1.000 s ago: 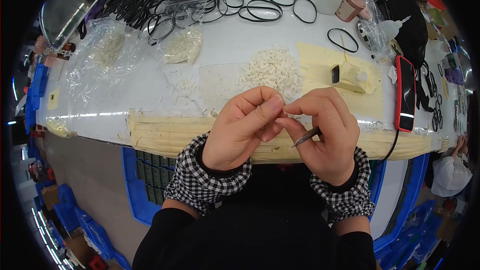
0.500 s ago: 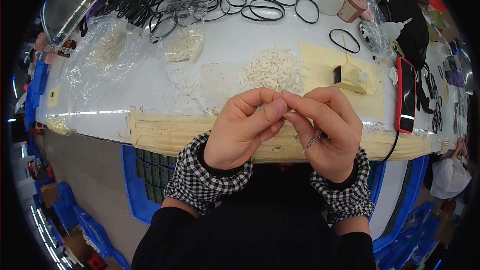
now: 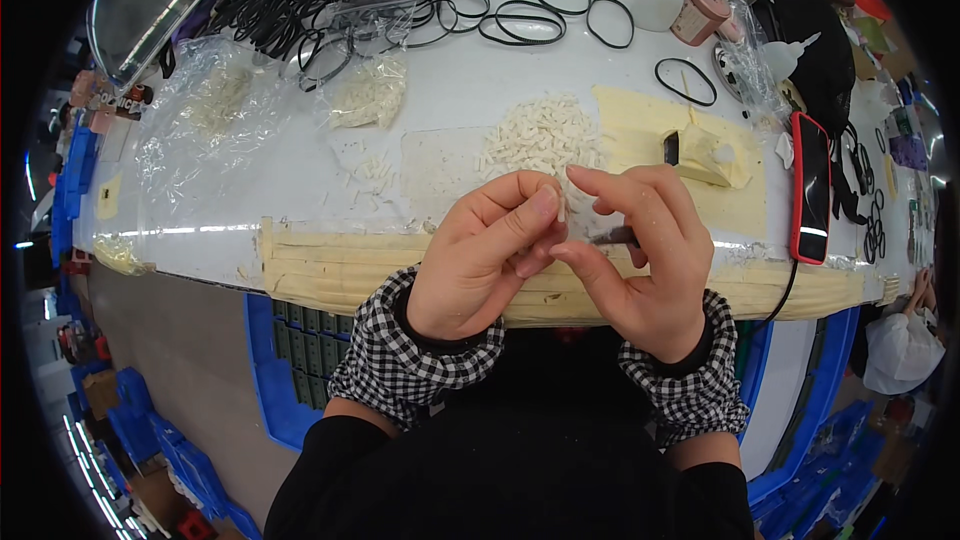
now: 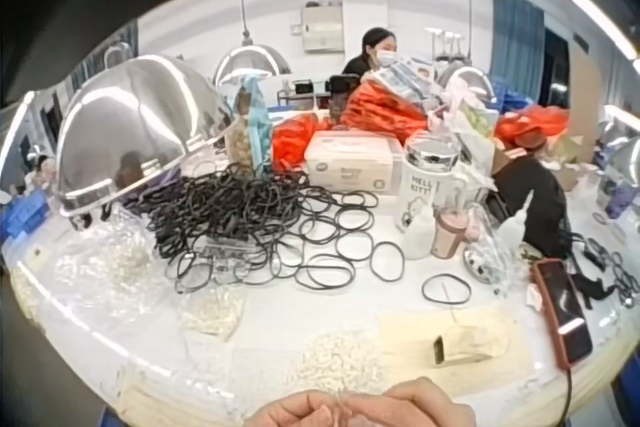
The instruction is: The person is using a small tool to manipulate and assemble small white plastic components on a workbench.
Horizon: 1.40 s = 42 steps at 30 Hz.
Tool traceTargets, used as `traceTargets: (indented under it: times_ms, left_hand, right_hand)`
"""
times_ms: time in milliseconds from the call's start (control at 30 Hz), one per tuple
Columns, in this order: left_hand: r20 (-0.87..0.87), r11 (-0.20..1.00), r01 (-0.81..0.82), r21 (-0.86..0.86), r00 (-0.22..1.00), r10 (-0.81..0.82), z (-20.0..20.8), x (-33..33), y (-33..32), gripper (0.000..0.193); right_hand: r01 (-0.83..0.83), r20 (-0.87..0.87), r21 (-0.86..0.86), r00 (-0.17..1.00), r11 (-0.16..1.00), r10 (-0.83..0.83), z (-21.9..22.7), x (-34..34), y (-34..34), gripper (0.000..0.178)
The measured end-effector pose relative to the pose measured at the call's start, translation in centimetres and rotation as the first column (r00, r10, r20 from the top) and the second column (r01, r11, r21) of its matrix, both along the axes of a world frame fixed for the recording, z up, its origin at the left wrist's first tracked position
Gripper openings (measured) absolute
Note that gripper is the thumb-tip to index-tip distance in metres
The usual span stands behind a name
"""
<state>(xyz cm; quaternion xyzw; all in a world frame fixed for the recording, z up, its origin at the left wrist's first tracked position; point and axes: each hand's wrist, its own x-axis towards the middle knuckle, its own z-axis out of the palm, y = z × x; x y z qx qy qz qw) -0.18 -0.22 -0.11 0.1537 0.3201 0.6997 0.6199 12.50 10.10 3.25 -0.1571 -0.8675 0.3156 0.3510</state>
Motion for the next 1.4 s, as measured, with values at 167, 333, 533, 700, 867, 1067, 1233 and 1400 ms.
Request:
traceTargets:
  times_ms: [167, 333, 533, 700, 867, 1067, 1233, 1400]
  left_hand:
    - [0.039, 1.0, 0.0, -0.017, 0.999, 0.001, 0.2, 0.0, 0.0, 0.016]
    - [0.062, 0.999, 0.031, 0.011, 0.998, -0.031, 0.1, -0.1, 0.0, 0.016]
    - [0.054, 0.999, 0.033, 0.023, 0.998, -0.034, -0.2, -0.1, 0.0, 0.015]
    - [0.048, 0.999, 0.029, 0.013, 0.998, -0.029, -0.2, -0.1, 0.0, 0.015]
    - [0.034, 1.0, 0.026, 0.004, 0.999, -0.026, -0.1, -0.1, 0.0, 0.015]
    - [0.029, 1.0, 0.016, 0.004, 0.999, -0.016, 0.2, 0.0, 0.0, 0.016]
    - [0.05, 0.999, -0.049, 0.007, 0.998, 0.048, 0.0, -0.2, 0.1, 0.014]
    - [0.18, 0.994, -0.097, 0.042, 0.98, 0.088, -0.9, -0.3, 0.0, 0.019]
  right_hand:
    - [0.019, 0.163, 0.138, 0.986, 0.99, -0.042, -1.2, 0.2, 0.8, 0.03]
    - [0.045, 0.245, 0.183, 0.965, 0.982, -0.09, -1.1, 0.1, 0.6, 0.033]
    - [0.031, 0.262, 0.174, 0.962, 0.984, -0.077, -1.0, 0.1, 0.6, 0.033]
    - [0.026, 0.259, 0.183, 0.963, 0.983, -0.074, -1.0, 0.2, 0.7, 0.032]
    - [0.007, 0.296, 0.188, 0.953, 0.982, -0.063, -0.7, 0.3, 0.8, 0.032]
    - [-0.011, 0.258, 0.101, 0.966, 0.995, -0.015, -0.6, 0.6, 1.1, 0.029]
    - [0.188, 0.223, -0.064, 0.96, 0.98, -0.17, -0.9, 1.8, 2.1, 0.017]
    - [0.064, 0.328, -0.041, 0.943, 0.997, -0.047, -1.7, 3.1, 2.2, 0.015]
